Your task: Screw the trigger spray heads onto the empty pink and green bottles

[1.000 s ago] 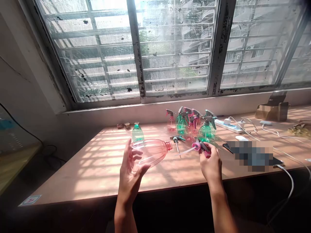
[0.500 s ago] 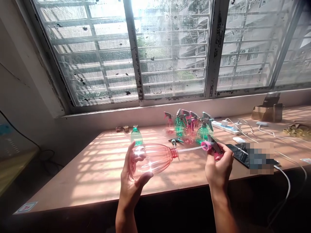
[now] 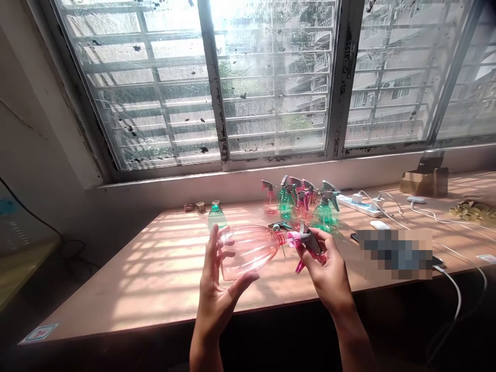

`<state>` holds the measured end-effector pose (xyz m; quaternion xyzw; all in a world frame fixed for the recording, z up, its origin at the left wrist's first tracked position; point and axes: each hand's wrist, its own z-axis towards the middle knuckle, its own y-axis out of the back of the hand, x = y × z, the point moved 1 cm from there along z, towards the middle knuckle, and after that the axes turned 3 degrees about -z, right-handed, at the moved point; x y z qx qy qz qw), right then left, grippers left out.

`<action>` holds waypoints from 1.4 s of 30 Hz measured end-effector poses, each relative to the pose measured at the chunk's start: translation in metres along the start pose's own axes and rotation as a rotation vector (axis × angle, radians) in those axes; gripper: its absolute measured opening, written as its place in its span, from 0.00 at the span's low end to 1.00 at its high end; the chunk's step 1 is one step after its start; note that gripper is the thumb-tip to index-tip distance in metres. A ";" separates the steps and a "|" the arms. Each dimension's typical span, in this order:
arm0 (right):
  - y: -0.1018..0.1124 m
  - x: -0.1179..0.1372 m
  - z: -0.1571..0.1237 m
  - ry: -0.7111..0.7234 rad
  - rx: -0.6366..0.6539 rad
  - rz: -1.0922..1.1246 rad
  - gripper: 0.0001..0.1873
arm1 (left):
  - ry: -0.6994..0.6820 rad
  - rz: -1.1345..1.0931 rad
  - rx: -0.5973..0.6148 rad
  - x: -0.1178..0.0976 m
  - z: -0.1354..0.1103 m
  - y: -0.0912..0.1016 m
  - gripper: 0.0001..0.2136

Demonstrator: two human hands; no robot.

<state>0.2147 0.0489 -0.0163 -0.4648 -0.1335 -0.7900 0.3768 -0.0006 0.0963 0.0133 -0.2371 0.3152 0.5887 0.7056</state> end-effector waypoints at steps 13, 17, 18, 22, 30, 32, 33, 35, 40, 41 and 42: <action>0.007 0.018 -0.011 -0.300 0.399 0.463 0.22 | -0.051 -0.140 0.252 -0.008 -0.005 0.002 0.37; 0.010 0.016 -0.010 -0.316 0.378 0.478 0.22 | -0.045 -0.047 0.308 -0.008 -0.010 0.001 0.38; 0.011 0.015 -0.009 -0.318 0.370 0.477 0.22 | -0.024 -0.023 0.288 -0.008 -0.011 0.001 0.39; 0.013 0.015 -0.007 -0.276 0.363 0.473 0.20 | 0.111 0.011 0.191 -0.008 -0.011 0.000 0.45; 0.011 0.022 -0.010 -0.230 0.357 0.394 0.19 | 0.141 -0.002 0.192 -0.005 -0.005 0.006 0.36; 0.010 0.021 -0.010 -0.258 0.346 0.408 0.19 | 0.117 -0.038 0.215 -0.006 -0.006 0.007 0.38; 0.010 0.021 -0.010 -0.271 0.342 0.410 0.19 | 0.102 -0.047 0.227 -0.006 -0.007 0.007 0.39; 0.009 0.022 -0.010 -0.287 0.333 0.407 0.19 | 0.069 -0.020 0.239 -0.006 -0.008 0.009 0.40; 0.010 0.028 -0.011 -0.258 0.379 0.385 0.18 | 0.140 0.094 0.231 -0.005 -0.006 0.014 0.41; 0.009 0.028 -0.011 -0.235 0.400 0.364 0.18 | 0.177 0.089 0.214 -0.005 -0.005 0.013 0.42; 0.009 0.029 -0.011 -0.209 0.419 0.338 0.17 | 0.202 0.073 0.178 -0.005 -0.004 0.012 0.43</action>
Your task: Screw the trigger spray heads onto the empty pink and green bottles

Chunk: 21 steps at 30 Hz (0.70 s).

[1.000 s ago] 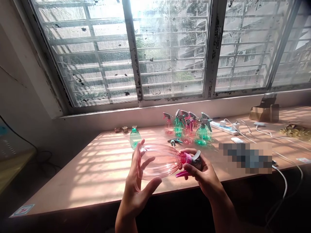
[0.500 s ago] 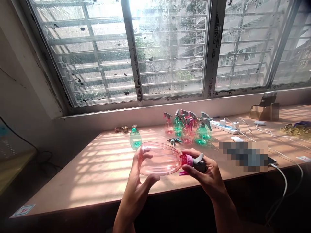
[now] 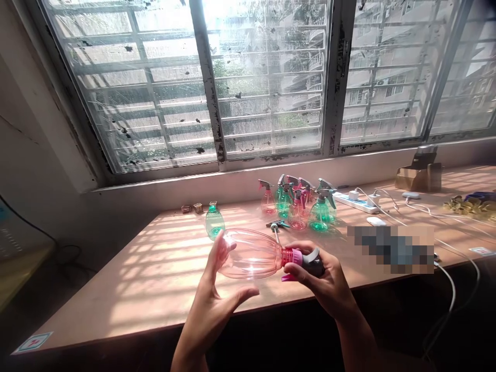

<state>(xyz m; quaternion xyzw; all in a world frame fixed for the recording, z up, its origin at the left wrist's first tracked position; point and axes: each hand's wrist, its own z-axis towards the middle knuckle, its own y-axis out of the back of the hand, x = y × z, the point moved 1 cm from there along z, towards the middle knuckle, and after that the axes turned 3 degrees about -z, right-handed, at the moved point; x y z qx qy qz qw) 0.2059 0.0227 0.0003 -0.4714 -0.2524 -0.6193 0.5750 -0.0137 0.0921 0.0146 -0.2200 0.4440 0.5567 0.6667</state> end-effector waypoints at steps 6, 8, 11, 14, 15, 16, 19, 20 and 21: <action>-0.004 -0.003 0.002 0.030 0.000 0.011 0.15 | -0.125 -0.022 -0.152 0.003 0.005 -0.005 0.35; -0.006 -0.005 0.003 0.012 -0.026 0.078 0.16 | -0.188 0.033 -0.138 0.003 0.005 -0.005 0.37; -0.008 -0.008 0.003 0.005 -0.063 0.121 0.17 | -0.203 0.095 -0.156 0.001 0.005 -0.005 0.38; -0.008 -0.010 0.003 0.036 -0.057 0.091 0.16 | -0.159 0.090 -0.147 -0.001 0.006 -0.006 0.37; -0.008 -0.011 0.004 0.049 -0.047 0.072 0.16 | -0.145 0.069 -0.153 -0.002 0.007 -0.006 0.35; -0.007 -0.012 0.004 0.061 -0.038 0.052 0.16 | -0.129 0.041 -0.167 -0.002 0.008 -0.006 0.31; -0.006 -0.012 0.005 0.081 -0.049 0.026 0.16 | -0.110 -0.027 -0.214 -0.001 0.010 -0.006 0.23; -0.006 -0.012 0.006 0.082 -0.061 0.034 0.16 | -0.124 -0.032 -0.215 -0.002 0.010 -0.006 0.22; -0.006 -0.012 0.006 0.080 -0.074 0.048 0.16 | -0.149 -0.031 -0.204 -0.002 0.010 -0.007 0.22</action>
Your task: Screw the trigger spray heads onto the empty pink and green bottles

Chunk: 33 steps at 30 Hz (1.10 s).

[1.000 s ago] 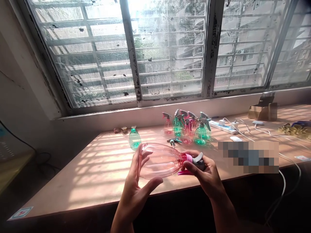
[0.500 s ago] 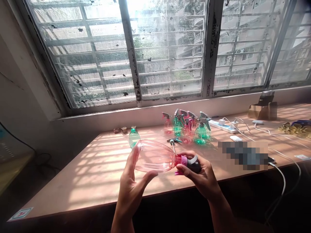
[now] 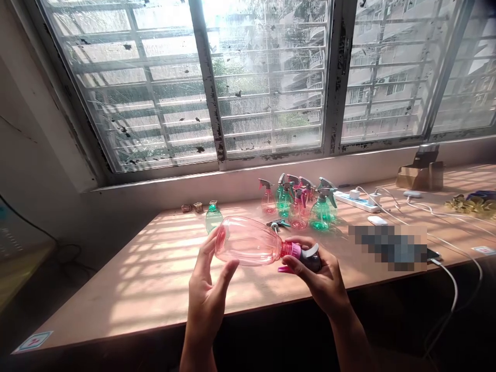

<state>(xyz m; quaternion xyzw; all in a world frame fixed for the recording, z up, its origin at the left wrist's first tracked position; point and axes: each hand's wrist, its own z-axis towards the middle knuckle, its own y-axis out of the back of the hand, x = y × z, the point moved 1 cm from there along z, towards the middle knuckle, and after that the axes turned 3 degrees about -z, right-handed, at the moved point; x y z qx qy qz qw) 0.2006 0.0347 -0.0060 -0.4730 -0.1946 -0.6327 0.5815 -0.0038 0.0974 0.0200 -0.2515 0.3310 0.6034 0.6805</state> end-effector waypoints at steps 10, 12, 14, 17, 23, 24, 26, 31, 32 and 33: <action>0.003 0.003 0.001 0.012 -0.031 0.014 0.17 | -0.010 -0.009 0.074 0.000 -0.003 0.006 0.28; 0.002 0.002 0.000 0.008 -0.010 0.017 0.16 | 0.017 -0.042 0.010 0.000 -0.003 0.006 0.25; 0.001 0.001 -0.001 0.008 -0.013 0.047 0.16 | 0.023 -0.065 -0.028 -0.001 -0.002 0.003 0.23; 0.000 -0.001 -0.001 -0.015 -0.021 0.095 0.16 | -0.077 -0.067 -0.010 -0.004 -0.001 0.001 0.20; 0.000 -0.001 -0.002 -0.020 -0.015 0.125 0.16 | -0.210 -0.032 0.066 -0.008 -0.003 0.002 0.23; 0.000 -0.001 -0.002 -0.020 -0.018 0.122 0.16 | -0.199 -0.051 0.088 -0.007 -0.003 0.002 0.24; 0.001 0.000 -0.002 -0.015 -0.008 0.107 0.16 | -0.180 -0.090 0.096 -0.006 -0.004 0.001 0.26; -0.002 0.001 -0.005 0.005 0.050 0.058 0.18 | -0.121 -0.146 -0.064 -0.007 -0.002 -0.008 0.28; -0.003 0.002 -0.005 0.002 0.049 0.055 0.18 | -0.118 -0.160 -0.079 -0.007 -0.001 -0.009 0.27; -0.004 0.002 -0.006 -0.003 0.045 0.059 0.18 | -0.121 -0.175 -0.079 -0.007 -0.001 -0.010 0.26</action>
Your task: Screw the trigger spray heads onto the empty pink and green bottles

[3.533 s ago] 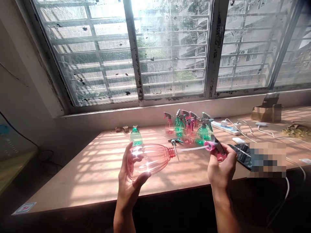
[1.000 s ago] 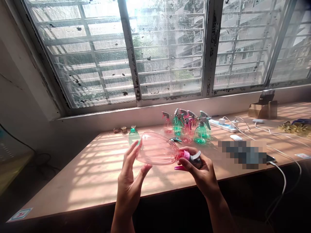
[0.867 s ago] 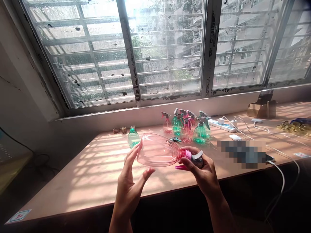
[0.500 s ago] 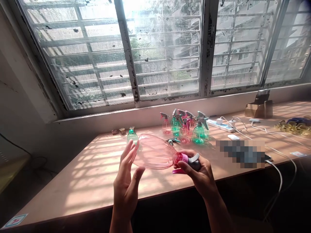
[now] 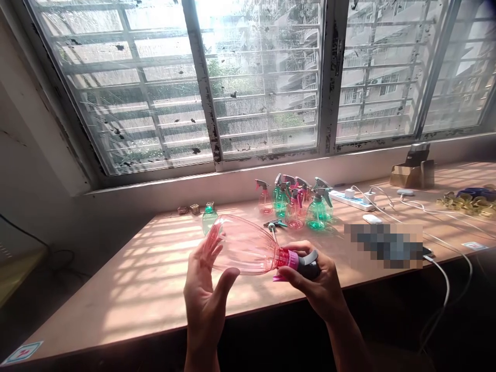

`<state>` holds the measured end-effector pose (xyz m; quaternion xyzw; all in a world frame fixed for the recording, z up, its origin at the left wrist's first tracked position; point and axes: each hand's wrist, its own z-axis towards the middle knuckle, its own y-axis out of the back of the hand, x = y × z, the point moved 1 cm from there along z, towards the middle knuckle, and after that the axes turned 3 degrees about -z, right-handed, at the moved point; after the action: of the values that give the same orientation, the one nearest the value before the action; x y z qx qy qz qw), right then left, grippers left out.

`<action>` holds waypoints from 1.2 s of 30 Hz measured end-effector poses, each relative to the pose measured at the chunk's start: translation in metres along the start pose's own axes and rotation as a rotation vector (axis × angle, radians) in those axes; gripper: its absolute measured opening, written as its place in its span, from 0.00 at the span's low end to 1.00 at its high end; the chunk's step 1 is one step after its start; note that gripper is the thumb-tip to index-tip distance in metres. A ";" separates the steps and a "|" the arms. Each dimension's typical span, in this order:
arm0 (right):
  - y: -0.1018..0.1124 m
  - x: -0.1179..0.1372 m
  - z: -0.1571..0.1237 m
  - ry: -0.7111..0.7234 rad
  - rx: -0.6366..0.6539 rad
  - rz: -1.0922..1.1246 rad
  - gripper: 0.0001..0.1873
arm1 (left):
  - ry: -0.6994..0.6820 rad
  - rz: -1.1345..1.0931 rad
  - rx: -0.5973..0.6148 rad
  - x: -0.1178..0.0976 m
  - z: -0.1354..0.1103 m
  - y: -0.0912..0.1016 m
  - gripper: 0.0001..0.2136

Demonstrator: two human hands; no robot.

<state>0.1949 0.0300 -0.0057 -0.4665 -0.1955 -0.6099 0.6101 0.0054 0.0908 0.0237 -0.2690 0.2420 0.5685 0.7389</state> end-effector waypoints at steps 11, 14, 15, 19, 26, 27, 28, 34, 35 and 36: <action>0.004 0.003 0.003 -0.018 0.019 -0.003 0.16 | 0.073 0.228 0.250 0.005 -0.003 0.024 0.36; 0.002 0.003 0.003 0.001 0.029 -0.099 0.17 | 0.079 0.187 0.179 0.006 -0.003 0.024 0.32; 0.001 0.003 0.003 0.003 0.032 -0.117 0.17 | 0.075 0.169 0.147 0.006 -0.002 0.023 0.30; -0.004 0.005 0.002 -0.028 0.019 -0.056 0.19 | 0.030 0.159 0.086 0.004 0.000 0.017 0.24; -0.005 0.008 0.001 -0.083 -0.090 0.046 0.20 | -0.115 0.290 0.127 0.001 0.002 0.018 0.28; -0.004 0.009 0.001 -0.076 -0.089 0.036 0.19 | -0.100 0.291 0.135 0.002 0.001 0.019 0.29; -0.004 0.009 0.001 -0.069 -0.082 0.026 0.19 | -0.079 0.279 0.146 0.003 0.000 0.021 0.31; -0.001 0.007 0.001 -0.014 0.019 -0.121 0.18 | 0.016 0.166 0.063 0.004 -0.002 0.021 0.28; -0.002 0.006 0.001 -0.015 0.020 -0.118 0.18 | 0.014 0.167 0.053 0.003 -0.001 0.019 0.27; -0.002 0.006 0.002 -0.025 0.014 -0.097 0.18 | 0.000 0.170 0.058 0.002 0.000 0.018 0.26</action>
<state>0.1946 0.0280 0.0009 -0.4597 -0.2296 -0.6314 0.5807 -0.0117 0.0964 0.0201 -0.2260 0.2802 0.6217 0.6956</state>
